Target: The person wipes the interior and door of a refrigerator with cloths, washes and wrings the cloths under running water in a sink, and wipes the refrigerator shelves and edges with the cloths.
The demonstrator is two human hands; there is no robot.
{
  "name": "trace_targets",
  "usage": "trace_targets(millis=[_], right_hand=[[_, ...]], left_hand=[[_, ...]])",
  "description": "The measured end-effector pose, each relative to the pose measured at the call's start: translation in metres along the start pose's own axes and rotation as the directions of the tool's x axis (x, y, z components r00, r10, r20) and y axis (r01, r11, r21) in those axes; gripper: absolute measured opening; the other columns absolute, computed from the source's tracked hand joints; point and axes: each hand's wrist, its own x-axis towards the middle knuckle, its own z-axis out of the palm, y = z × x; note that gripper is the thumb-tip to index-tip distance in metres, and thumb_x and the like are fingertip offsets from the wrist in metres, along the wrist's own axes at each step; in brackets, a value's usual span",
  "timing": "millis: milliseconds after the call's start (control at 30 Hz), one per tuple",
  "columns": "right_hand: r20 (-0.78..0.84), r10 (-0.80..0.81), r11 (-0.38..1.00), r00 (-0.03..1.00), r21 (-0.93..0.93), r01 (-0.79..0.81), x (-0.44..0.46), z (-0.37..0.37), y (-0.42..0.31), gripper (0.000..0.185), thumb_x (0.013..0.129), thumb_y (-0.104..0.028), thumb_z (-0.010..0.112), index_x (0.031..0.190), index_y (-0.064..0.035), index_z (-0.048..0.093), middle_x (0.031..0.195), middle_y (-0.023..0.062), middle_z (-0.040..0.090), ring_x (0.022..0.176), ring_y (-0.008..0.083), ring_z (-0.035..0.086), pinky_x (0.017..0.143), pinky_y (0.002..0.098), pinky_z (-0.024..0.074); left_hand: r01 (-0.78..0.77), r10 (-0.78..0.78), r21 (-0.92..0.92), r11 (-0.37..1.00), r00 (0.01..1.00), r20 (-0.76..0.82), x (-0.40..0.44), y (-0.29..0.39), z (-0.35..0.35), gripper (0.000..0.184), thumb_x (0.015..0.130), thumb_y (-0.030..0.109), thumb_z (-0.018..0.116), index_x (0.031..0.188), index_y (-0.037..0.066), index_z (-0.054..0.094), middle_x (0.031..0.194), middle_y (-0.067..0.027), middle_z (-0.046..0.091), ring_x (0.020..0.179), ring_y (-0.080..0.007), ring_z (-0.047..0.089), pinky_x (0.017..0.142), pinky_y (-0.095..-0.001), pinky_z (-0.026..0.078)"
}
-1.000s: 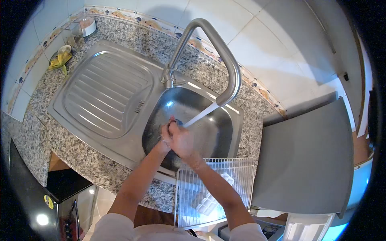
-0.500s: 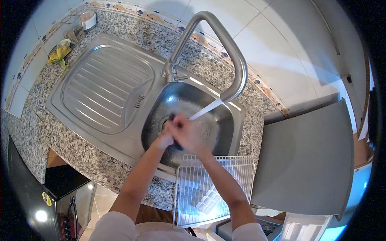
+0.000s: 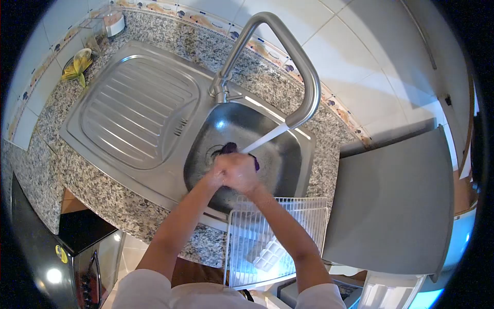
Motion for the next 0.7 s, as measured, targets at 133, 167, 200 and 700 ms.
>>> trace_targets(millis=[133,167,200,700], right_hand=[[-0.164,0.774,0.618,0.612,0.406,-0.673,-0.015,0.005,0.077,0.016,0.08,-0.016,0.064,0.082,-0.004,0.053,0.069,0.0075,0.06,0.065,0.0138,0.059,0.055,0.0317,0.0458],[-0.167,0.774,0.619,0.61,0.403,-0.675,-0.016,0.001,0.078,0.016,0.08,-0.016,0.064,0.082,-0.004,0.053,0.069,0.0075,0.06,0.065,0.0138,0.059,0.055,0.0317,0.0458],[-0.144,0.759,0.608,0.635,0.506,-0.612,-0.015,-0.007,0.073,0.016,0.08,-0.014,0.063,0.085,-0.0037,0.053,0.071,0.006,0.059,0.068,0.0131,0.059,0.058,0.0302,0.0458],[-0.031,0.75,-0.029,0.66,0.996,0.08,0.023,-0.069,0.004,0.015,0.08,0.0,0.057,0.095,-0.0045,0.057,0.081,0.001,0.057,0.076,0.0136,0.056,0.069,0.0265,0.045]], left_hand=[[0.346,-0.501,-0.448,0.824,0.814,-0.292,0.024,0.116,0.09,0.026,0.087,0.024,0.05,0.096,0.002,0.06,0.085,-0.011,0.064,0.087,-0.0219,0.061,0.08,-0.0365,0.049],[0.347,-0.502,-0.45,0.823,0.816,-0.288,0.025,0.114,0.088,0.026,0.087,0.024,0.05,0.096,0.002,0.06,0.085,-0.011,0.064,0.087,-0.0219,0.061,0.08,-0.0365,0.049],[0.385,-0.387,-0.107,0.917,0.79,-0.476,0.026,0.107,0.085,0.029,0.086,0.026,0.05,0.097,0.001,0.06,0.086,-0.0116,0.064,0.086,-0.0223,0.062,0.08,-0.0375,0.049],[0.142,0.277,0.986,-0.087,0.954,-0.113,0.019,0.112,0.072,0.045,0.091,0.044,0.044,0.1,0.005,0.063,0.1,-0.0216,0.061,0.093,-0.0374,0.06,0.085,-0.0452,0.046]])
